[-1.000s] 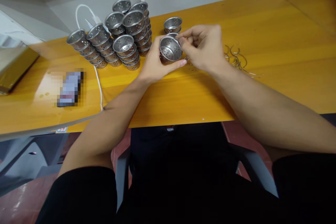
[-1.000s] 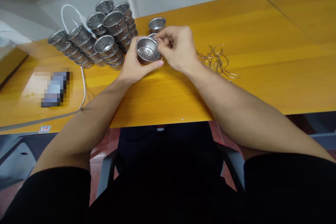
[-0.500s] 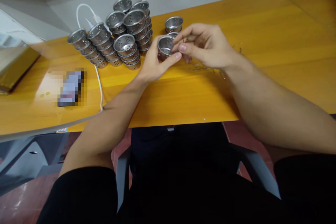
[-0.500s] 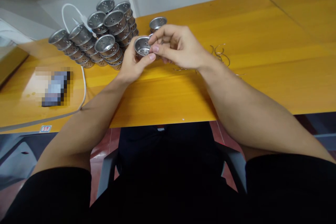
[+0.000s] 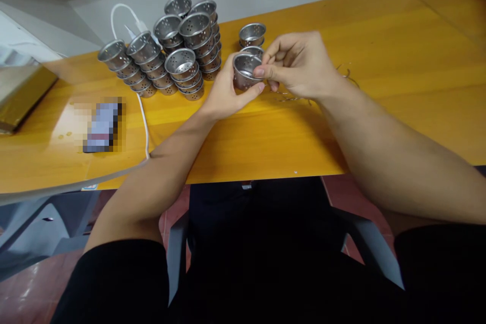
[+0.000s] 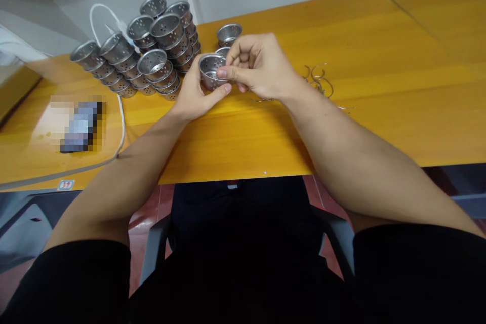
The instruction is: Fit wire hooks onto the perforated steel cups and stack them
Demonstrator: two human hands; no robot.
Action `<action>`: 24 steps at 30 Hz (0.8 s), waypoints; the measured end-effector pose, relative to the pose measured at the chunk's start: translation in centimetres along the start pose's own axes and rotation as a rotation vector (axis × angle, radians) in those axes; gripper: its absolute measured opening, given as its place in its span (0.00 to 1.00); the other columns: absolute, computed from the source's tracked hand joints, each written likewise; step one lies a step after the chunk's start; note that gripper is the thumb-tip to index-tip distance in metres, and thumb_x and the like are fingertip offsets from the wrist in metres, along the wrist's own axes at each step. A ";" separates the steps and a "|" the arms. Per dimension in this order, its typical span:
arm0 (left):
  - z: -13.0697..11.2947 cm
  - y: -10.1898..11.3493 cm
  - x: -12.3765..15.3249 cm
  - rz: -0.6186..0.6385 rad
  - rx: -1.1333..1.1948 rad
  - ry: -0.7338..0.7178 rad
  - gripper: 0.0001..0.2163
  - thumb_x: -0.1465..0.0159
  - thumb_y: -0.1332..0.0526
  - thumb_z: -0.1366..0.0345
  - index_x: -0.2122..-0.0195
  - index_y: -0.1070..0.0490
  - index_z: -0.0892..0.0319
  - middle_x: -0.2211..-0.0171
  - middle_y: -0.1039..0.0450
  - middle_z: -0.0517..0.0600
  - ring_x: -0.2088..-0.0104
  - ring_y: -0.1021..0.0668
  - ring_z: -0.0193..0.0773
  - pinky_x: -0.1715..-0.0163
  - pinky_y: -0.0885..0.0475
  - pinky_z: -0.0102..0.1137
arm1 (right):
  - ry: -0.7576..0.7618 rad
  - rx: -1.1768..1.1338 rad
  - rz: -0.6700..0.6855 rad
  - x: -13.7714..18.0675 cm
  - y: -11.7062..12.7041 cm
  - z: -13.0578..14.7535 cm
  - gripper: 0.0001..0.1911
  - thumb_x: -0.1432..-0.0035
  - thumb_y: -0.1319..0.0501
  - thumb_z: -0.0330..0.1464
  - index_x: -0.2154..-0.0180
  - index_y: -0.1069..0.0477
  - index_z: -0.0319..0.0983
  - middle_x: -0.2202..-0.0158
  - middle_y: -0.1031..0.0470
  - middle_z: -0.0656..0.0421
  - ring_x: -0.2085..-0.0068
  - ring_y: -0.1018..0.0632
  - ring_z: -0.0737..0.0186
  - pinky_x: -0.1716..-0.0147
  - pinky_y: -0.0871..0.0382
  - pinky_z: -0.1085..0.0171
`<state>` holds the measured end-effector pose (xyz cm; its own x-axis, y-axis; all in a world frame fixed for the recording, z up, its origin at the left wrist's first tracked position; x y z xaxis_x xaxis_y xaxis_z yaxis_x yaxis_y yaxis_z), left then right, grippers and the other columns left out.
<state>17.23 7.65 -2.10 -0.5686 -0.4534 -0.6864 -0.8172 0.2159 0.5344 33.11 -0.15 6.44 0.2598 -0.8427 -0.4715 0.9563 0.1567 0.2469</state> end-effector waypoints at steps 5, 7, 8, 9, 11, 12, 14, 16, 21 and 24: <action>0.1 0.2 0.2 -0.011 -0.018 0.022 0.47 0.25 0.40 0.18 0.22 0.37 0.50 0.33 0.22 0.59 0.35 0.14 0.57 0.26 0.21 0.58 | -0.067 0.082 -0.014 0.3 0.5 -0.7 0.33 0.47 0.07 0.65 0.65 0.18 0.51 0.72 0.19 0.61 0.72 0.19 0.53 0.76 0.21 0.54; -0.1 0.3 0.1 -0.013 -0.013 0.022 0.47 0.25 0.39 0.18 0.22 0.37 0.50 0.33 0.22 0.59 0.34 0.15 0.58 0.25 0.21 0.58 | -0.081 0.094 -0.011 0.3 0.6 -0.8 0.32 0.46 0.06 0.62 0.64 0.17 0.50 0.72 0.18 0.60 0.71 0.19 0.52 0.74 0.20 0.53; -0.3 0.3 0.1 -0.017 -0.007 0.020 0.47 0.25 0.39 0.17 0.23 0.37 0.50 0.34 0.22 0.59 0.34 0.15 0.58 0.25 0.21 0.58 | -0.077 0.091 -0.002 0.3 0.7 -0.8 0.32 0.46 0.06 0.62 0.63 0.16 0.50 0.72 0.17 0.59 0.71 0.19 0.53 0.73 0.20 0.53; -0.4 0.4 0.1 -0.018 -0.002 0.016 0.47 0.25 0.39 0.17 0.23 0.37 0.50 0.34 0.22 0.59 0.35 0.15 0.57 0.25 0.21 0.58 | -0.064 0.084 0.010 0.3 0.7 -0.6 0.32 0.45 0.06 0.62 0.63 0.16 0.49 0.71 0.17 0.59 0.72 0.20 0.54 0.73 0.21 0.54; -0.6 0.4 0.0 -0.018 0.000 0.014 0.47 0.25 0.40 0.17 0.23 0.37 0.50 0.34 0.22 0.59 0.35 0.14 0.57 0.26 0.21 0.57 | -0.030 0.075 0.040 0.3 0.5 -0.3 0.34 0.44 0.09 0.66 0.63 0.14 0.48 0.71 0.17 0.58 0.73 0.22 0.56 0.73 0.24 0.55; -0.7 0.5 -0.1 -0.017 -0.006 0.016 0.47 0.25 0.40 0.16 0.23 0.37 0.50 0.34 0.22 0.58 0.34 0.14 0.57 0.26 0.21 0.57 | -0.010 0.075 0.048 0.3 0.4 -0.1 0.35 0.43 0.11 0.69 0.63 0.14 0.47 0.72 0.18 0.58 0.73 0.23 0.57 0.73 0.26 0.55; -0.6 0.6 -0.2 -0.014 -0.027 0.025 0.47 0.25 0.41 0.16 0.23 0.38 0.49 0.32 0.22 0.59 0.32 0.14 0.57 0.25 0.20 0.56 | 0.036 0.085 0.035 0.3 0.3 0.1 0.37 0.38 0.17 0.74 0.60 0.12 0.47 0.72 0.19 0.57 0.74 0.24 0.58 0.73 0.28 0.55; -0.5 0.9 -0.3 -0.029 -0.043 0.036 0.46 0.25 0.42 0.16 0.23 0.38 0.48 0.31 0.23 0.58 0.31 0.15 0.57 0.25 0.20 0.56 | 0.103 0.112 -0.033 0.4 0.6 0.4 0.38 0.34 0.22 0.76 0.55 0.10 0.49 0.66 0.14 0.55 0.72 0.23 0.57 0.71 0.27 0.53; -0.1 1.6 -0.5 -0.068 -0.041 0.064 0.45 0.23 0.43 0.17 0.20 0.43 0.45 0.29 0.23 0.58 0.30 0.14 0.56 0.26 0.19 0.55 | 0.193 0.329 -0.127 0.8 1.3 1.3 0.26 0.26 0.21 0.65 0.47 0.12 0.53 0.44 0.11 0.49 0.58 0.16 0.49 0.57 0.19 0.48; 0.1 1.7 -0.5 -0.069 -0.051 0.061 0.46 0.23 0.44 0.17 0.19 0.44 0.46 0.29 0.23 0.58 0.29 0.15 0.56 0.25 0.20 0.55 | 0.219 0.433 -0.087 1.0 1.3 1.7 0.12 0.21 0.23 0.51 0.49 0.11 0.53 0.41 0.12 0.47 0.47 0.15 0.43 0.53 0.17 0.47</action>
<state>16.14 8.34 -0.93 -0.5029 -0.5174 -0.6923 -0.8476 0.1386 0.5122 34.40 -1.66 7.74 0.2478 -0.7080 -0.6613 0.8441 -0.1771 0.5060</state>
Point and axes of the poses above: each hand's wrist, its own x-axis away from the middle knuckle, its own y-axis out of the back of the hand, z = x × y, the point moved 8 cm from there along -x, towards the middle knuckle
